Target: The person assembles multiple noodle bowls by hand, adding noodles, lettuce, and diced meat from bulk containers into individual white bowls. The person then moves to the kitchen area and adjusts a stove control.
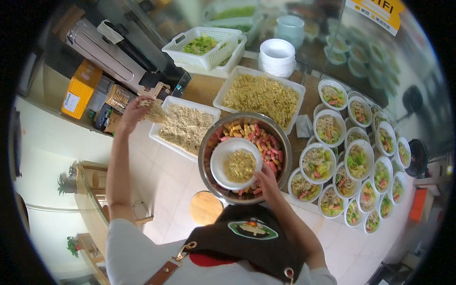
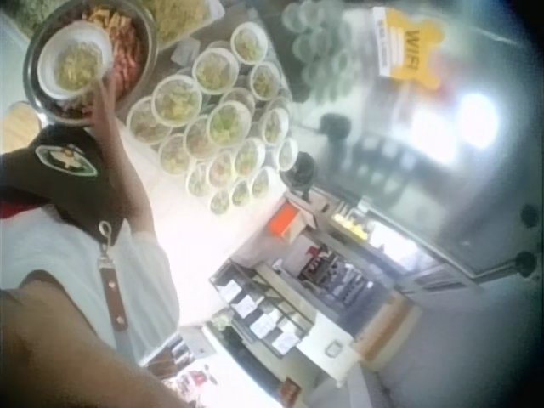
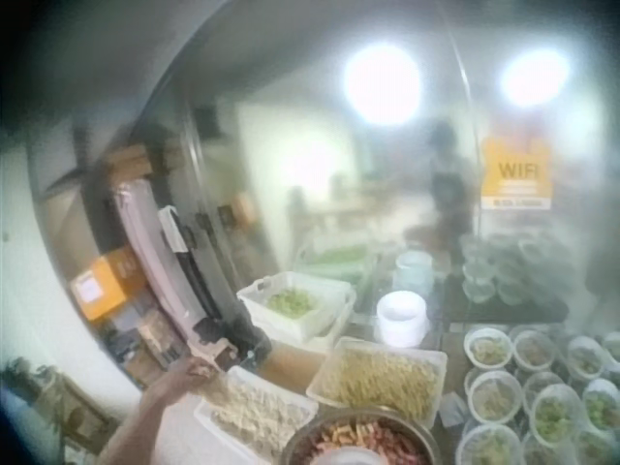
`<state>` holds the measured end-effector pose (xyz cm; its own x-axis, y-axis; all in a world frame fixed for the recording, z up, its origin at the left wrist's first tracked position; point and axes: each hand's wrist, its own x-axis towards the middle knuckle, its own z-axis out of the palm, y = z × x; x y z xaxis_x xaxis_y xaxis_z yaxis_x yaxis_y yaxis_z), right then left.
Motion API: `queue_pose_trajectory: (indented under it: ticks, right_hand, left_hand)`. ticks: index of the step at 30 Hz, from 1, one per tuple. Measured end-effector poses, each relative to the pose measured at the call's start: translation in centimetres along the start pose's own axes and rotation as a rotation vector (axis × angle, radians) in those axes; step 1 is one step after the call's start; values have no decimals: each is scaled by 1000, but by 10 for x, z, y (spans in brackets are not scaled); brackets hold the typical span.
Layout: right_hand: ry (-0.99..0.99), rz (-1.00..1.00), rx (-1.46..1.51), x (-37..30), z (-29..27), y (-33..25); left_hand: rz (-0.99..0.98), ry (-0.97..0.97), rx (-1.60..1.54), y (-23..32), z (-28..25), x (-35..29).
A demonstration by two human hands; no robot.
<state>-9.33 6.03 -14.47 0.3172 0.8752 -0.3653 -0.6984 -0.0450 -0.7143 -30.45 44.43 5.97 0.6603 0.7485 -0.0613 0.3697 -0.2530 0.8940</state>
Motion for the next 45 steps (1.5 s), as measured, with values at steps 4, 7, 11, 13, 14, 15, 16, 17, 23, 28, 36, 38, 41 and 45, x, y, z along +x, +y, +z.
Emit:
queue_pose_trajectory:
  ticks: [4,7,11,13,14,15,16,17,23,28,36,38,41,45]
  right_hand:
    - [-57,-32,10,15,19,2]
    - [-101,-36,50,20,30,-2]
    - [-92,-54,59,2,39,-15]
    - [-80,-68,62,-12,42,-21]
    - [-75,-82,64,-19,43,-24]
    - [-73,-96,65,-23,42,-25]
    - [-91,-105,45,-24,34,-23]
    - [-80,-99,36,-27,31,-24]
    - [-70,-130,99,-30,34,-27]
    - [-68,-152,161,-24,50,-33]
    - [-12,-258,136,8,56,-23]
    - [-11,-269,149,19,58,-23]
    - [-18,-264,187,36,63,-21]
    - [26,-215,211,57,63,-16]
  left_hand:
    - [132,-231,-25,67,26,-36]
    - [127,-475,-80,81,67,-49]
    - [-50,-759,-70,50,153,-68]
    - [397,-704,337,36,180,-78]
    - [371,-715,291,35,182,-80]
    - [344,-724,246,37,182,-83]
    - [285,-697,183,49,183,-85]
    - [220,-664,123,64,179,-89]
    - [127,-550,50,97,167,-99]
    - [388,-535,296,82,167,-93]
    - [484,-410,223,84,148,-63]
    - [585,-398,224,89,133,-50]
    - [379,-358,-73,97,115,-38]
    - [534,-199,-201,90,72,-6]
